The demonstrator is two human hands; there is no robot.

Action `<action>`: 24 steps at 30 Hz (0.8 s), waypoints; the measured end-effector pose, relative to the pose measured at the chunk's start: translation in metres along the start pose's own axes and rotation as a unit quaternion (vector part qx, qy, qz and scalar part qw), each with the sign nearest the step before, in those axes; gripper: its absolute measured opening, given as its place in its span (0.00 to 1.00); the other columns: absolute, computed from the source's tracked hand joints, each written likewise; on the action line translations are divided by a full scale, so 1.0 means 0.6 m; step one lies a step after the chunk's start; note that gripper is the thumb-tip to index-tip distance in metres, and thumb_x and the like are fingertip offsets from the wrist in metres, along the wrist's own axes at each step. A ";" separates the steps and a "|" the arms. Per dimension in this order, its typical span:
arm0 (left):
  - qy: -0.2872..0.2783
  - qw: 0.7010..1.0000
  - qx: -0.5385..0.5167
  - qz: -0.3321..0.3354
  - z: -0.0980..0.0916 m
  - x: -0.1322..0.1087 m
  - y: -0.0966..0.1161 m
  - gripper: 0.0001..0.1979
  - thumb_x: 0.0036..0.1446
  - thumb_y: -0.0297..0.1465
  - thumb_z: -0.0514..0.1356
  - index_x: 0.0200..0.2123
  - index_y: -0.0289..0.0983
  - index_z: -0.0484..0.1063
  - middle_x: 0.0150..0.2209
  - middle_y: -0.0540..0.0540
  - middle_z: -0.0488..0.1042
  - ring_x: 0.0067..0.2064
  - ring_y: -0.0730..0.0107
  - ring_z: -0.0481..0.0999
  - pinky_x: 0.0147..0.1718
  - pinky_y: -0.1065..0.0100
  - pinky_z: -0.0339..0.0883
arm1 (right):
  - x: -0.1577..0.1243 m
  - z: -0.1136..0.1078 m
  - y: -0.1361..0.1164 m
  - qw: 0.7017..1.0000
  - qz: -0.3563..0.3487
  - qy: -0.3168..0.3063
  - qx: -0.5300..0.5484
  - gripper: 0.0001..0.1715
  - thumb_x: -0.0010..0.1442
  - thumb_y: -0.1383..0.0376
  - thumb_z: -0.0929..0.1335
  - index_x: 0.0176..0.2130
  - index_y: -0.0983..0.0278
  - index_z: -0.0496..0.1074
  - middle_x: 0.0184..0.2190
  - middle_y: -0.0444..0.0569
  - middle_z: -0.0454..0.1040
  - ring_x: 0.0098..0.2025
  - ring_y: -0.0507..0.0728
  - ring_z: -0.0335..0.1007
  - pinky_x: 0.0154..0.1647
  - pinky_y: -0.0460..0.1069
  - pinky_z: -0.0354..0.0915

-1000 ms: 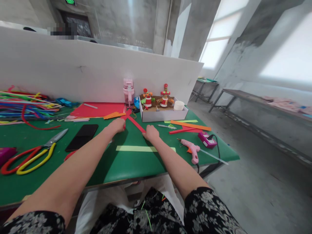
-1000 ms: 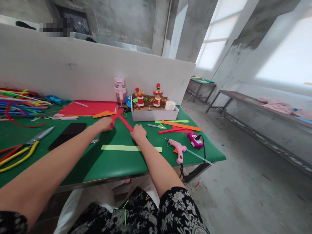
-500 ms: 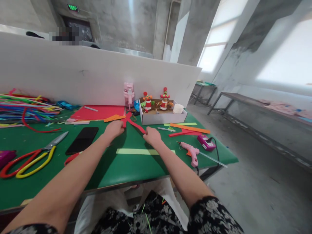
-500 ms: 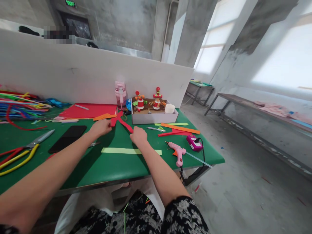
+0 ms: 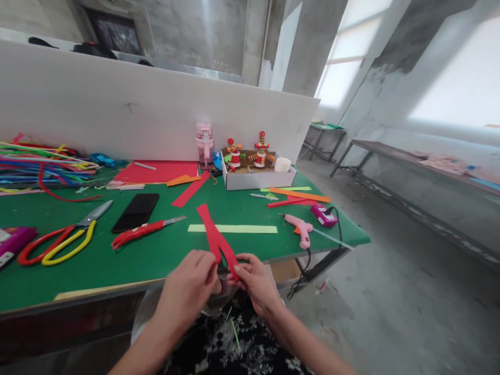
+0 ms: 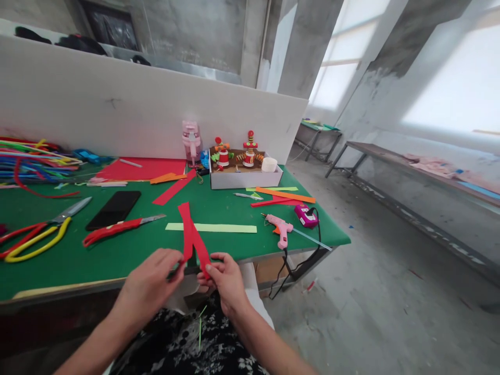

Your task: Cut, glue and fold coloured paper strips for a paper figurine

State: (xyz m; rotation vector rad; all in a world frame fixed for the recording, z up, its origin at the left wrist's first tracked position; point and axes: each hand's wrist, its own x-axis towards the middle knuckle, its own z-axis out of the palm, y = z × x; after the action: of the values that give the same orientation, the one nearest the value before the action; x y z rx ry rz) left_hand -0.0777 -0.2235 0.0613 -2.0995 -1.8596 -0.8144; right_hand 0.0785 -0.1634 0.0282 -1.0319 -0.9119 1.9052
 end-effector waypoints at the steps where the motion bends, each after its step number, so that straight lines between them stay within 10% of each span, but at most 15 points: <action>1: 0.003 1.000 0.000 0.017 0.006 -0.010 0.016 0.13 0.63 0.27 0.49 0.28 0.41 0.68 0.28 0.47 0.73 0.31 0.64 0.72 0.30 0.66 0.64 | -0.005 0.002 0.002 1.000 0.013 -0.004 0.011 0.35 0.34 0.51 0.81 0.38 0.63 0.70 0.25 0.43 0.77 0.25 0.52 0.75 0.27 0.46 0.69; 7: -0.051 0.991 -0.115 0.045 0.022 -0.035 0.054 0.09 0.62 0.30 0.53 0.32 0.42 0.72 0.31 0.47 0.77 0.34 0.63 0.74 0.32 0.65 0.66 | -0.015 0.003 0.007 0.998 0.051 -0.023 0.034 0.30 0.43 0.45 0.77 0.32 0.67 0.74 0.25 0.47 0.77 0.24 0.51 0.70 0.25 0.44 0.65; 10: -0.089 0.963 -0.237 -0.090 0.017 -0.040 0.040 0.10 0.59 0.41 0.57 0.30 0.42 0.71 0.29 0.48 0.76 0.31 0.64 0.73 0.31 0.66 0.67 | -0.015 -0.002 0.013 0.999 0.035 -0.011 0.025 0.31 0.34 0.51 0.82 0.32 0.67 0.74 0.25 0.45 0.77 0.23 0.49 0.69 0.28 0.45 0.67; 14: -0.173 0.789 -0.469 -0.357 0.025 -0.054 0.036 0.25 0.49 0.57 0.59 0.27 0.41 0.69 0.24 0.50 0.74 0.27 0.66 0.72 0.26 0.67 0.66 | -0.025 -0.014 0.019 0.997 0.049 -0.067 -0.005 0.33 0.35 0.48 0.81 0.32 0.66 0.72 0.24 0.43 0.76 0.22 0.48 0.70 0.28 0.45 0.68; 18: -0.173 0.579 -0.659 -0.448 0.044 -0.065 0.055 0.31 0.42 0.57 0.67 0.40 0.38 0.78 0.35 0.44 0.81 0.40 0.59 0.77 0.39 0.63 0.71 | -0.040 -0.036 0.018 0.980 0.069 -0.168 -0.085 0.32 0.39 0.45 0.79 0.30 0.65 0.70 0.21 0.41 0.74 0.20 0.49 0.69 0.26 0.45 0.66; 24: -0.070 0.527 -0.678 -0.508 0.025 -0.048 0.023 0.30 0.33 0.51 0.74 0.36 0.37 0.82 0.38 0.43 0.81 0.44 0.60 0.76 0.42 0.67 0.72 | -0.054 -0.072 -0.001 0.966 0.089 -0.149 -0.190 0.34 0.35 0.42 0.79 0.27 0.63 0.68 0.18 0.39 0.72 0.17 0.47 0.63 0.20 0.43 0.61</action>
State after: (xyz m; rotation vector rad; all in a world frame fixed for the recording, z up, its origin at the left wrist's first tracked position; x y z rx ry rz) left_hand -0.0615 -0.2428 0.0360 -0.8427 -2.9068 -3.2712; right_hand 0.1292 -0.1815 0.0214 -1.0911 -1.4418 2.1232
